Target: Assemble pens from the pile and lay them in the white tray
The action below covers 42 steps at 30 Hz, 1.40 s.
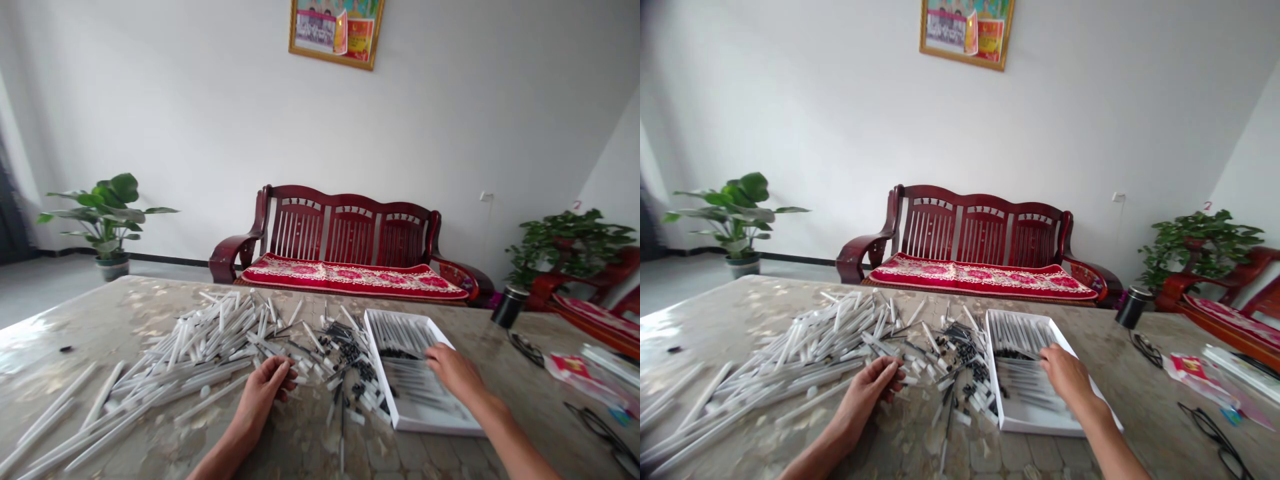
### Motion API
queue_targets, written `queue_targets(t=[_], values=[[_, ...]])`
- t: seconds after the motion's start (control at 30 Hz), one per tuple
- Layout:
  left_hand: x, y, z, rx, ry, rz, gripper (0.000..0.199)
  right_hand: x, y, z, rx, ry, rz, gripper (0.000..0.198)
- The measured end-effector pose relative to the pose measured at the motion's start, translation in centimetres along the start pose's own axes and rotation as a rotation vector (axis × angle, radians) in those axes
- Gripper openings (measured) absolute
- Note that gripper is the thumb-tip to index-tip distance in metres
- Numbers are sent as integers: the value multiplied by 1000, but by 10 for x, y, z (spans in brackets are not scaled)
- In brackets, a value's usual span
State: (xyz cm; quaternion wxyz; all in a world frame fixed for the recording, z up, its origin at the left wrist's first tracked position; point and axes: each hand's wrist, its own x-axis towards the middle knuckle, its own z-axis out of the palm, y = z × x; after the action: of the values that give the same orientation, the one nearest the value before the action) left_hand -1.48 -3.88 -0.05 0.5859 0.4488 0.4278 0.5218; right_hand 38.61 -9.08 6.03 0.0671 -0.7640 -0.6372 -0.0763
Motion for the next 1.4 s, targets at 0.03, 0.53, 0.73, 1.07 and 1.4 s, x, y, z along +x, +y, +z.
queue_targets(t=[0.03,0.53,0.73,1.07,1.4], values=[[0,1,0,-2,3,1,49,-2,3,2,-25,-24,13,21],[0,4,-4,-106,173,34,51,-5,-9,19,-139,-26,-17,25],[6,7,-11,-171,365,117,54,2,-56,10,13,115,-78,29],[10,8,-18,-226,428,121,53,-13,-242,28,320,2,-431,18],[22,7,-28,-268,492,142,49,23,-305,23,252,-16,-324,18]])
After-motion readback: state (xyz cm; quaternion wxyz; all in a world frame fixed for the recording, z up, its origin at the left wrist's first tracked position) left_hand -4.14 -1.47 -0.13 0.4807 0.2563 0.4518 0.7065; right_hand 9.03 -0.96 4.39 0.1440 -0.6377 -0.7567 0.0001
